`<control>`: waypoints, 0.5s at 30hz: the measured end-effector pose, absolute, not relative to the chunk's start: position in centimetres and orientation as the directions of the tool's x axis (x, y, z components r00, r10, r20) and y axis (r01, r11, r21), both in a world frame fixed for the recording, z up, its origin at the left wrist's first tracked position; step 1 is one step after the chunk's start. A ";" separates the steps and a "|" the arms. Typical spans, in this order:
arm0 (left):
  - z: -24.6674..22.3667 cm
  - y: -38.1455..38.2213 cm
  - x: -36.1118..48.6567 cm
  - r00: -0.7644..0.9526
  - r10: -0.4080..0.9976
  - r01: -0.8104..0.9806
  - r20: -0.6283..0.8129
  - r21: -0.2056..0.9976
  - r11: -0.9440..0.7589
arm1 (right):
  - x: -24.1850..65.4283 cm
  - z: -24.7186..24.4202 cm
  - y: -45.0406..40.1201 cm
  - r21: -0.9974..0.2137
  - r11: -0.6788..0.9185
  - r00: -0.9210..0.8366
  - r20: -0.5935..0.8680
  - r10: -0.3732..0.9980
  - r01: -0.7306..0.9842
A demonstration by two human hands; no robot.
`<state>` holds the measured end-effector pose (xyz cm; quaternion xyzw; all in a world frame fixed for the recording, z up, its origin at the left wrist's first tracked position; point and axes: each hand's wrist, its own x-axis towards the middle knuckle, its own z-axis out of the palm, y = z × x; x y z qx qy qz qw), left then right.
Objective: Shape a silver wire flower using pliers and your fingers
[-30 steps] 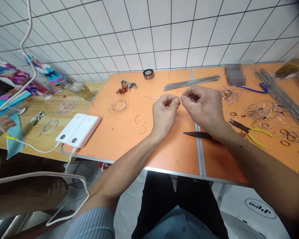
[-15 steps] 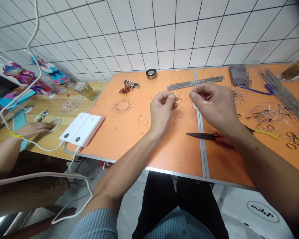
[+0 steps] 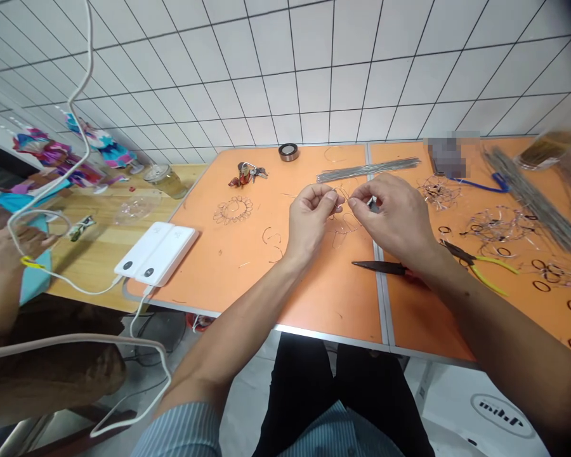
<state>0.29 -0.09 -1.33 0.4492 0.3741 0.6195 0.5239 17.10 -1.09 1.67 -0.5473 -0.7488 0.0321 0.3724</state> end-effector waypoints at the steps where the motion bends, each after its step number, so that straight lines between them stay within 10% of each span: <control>1: -1.3 -0.1 0.3 -0.044 0.984 -0.311 0.172 0.934 -0.177 | 17.1 1.7 -1.1 -0.452 0.394 -0.117 0.527 0.842 0.800; 15: -1.5 0.0 0.1 -0.002 0.990 -0.365 0.143 0.921 -0.134 | 17.9 1.0 -0.1 -0.543 0.456 -0.074 0.583 0.809 0.706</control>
